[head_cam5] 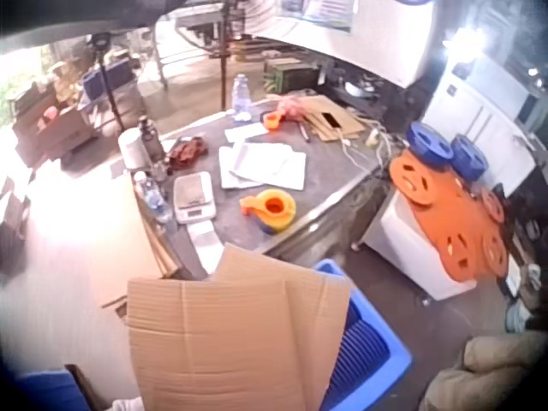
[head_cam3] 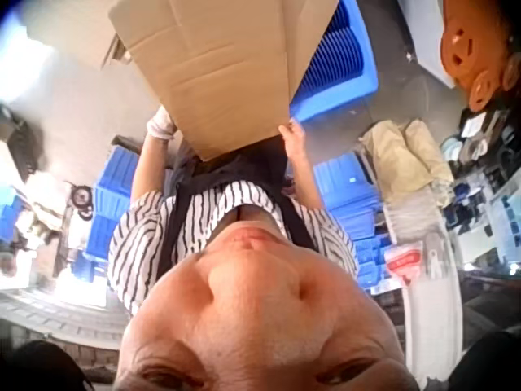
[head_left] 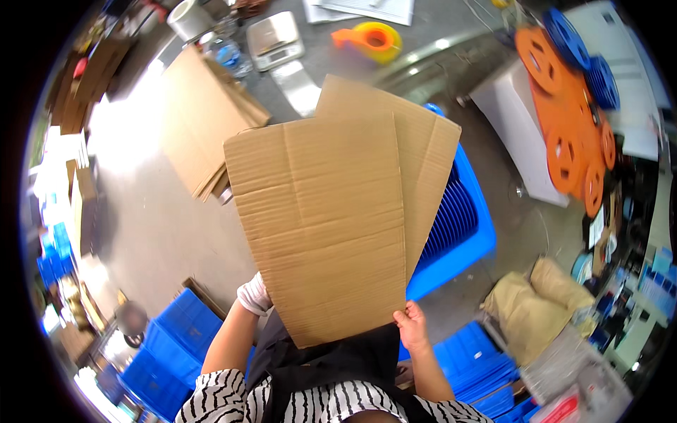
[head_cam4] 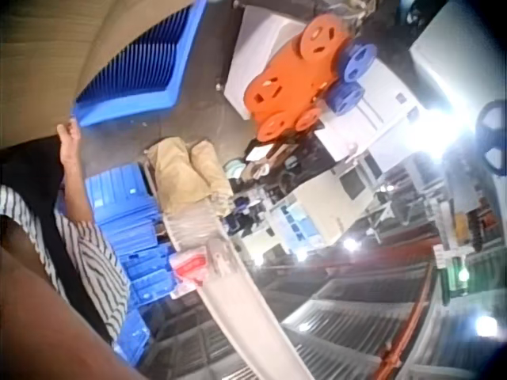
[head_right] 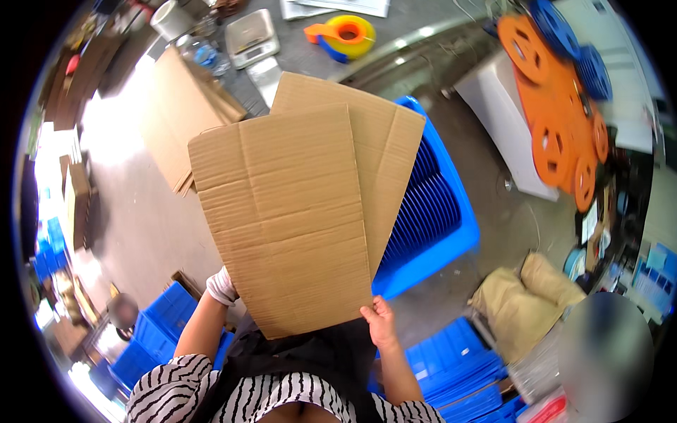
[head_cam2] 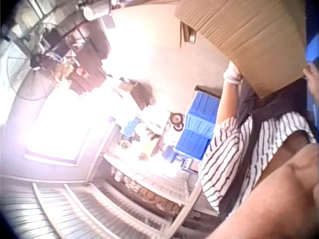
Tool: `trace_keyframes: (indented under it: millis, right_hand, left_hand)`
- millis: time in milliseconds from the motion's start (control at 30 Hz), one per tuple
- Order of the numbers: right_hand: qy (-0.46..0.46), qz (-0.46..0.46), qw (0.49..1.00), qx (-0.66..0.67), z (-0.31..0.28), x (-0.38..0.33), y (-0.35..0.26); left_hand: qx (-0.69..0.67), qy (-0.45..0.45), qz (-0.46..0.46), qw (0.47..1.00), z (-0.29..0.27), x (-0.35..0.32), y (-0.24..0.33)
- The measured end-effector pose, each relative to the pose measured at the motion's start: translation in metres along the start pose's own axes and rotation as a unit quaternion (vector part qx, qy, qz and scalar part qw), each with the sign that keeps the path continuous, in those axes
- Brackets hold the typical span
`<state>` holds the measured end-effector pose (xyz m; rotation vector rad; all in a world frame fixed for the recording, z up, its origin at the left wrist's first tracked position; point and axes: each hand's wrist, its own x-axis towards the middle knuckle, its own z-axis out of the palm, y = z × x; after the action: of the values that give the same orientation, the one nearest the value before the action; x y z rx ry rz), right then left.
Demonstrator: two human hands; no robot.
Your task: The person places a cardboard sheet into a blue plastic bin and stacks it with others. They then pick up an empty blue bin and wipe its interior surfaces with a brown cloth, moving around a warehouse environment filled with similar bins.
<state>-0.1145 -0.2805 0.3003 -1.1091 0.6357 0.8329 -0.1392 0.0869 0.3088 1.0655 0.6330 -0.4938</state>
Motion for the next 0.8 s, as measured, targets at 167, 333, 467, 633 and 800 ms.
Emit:
trace_keyframes:
  millis: [167, 333, 467, 633, 800]
  right_hand:
    - [0.136, -0.103, 0.970, 0.176, -0.066, -0.032, 0.014]
    - [0.319, -0.149, 0.926, 0.139, -0.122, -0.087, 0.022]
    - [0.415, -0.146, 0.898, -0.015, -0.153, -0.102, 0.052]
    - [0.562, -0.196, 0.788, -0.155, -0.134, -0.064, 0.059]
    - [0.480, -0.003, 0.853, -0.205, -0.084, -0.012, 0.083]
  left_hand:
    - [-0.021, 0.030, -0.015, 0.999, 0.069, 0.050, 0.032]
    - [0.293, 0.071, 0.163, 0.939, 0.067, 0.114, 0.049]
    - [0.665, 0.103, 0.206, 0.710, 0.102, 0.148, 0.079]
    - [0.728, 0.140, 0.226, 0.632, 0.125, 0.208, 0.060]
    - [0.665, 0.149, 0.179, 0.709, 0.047, 0.284, 0.011]
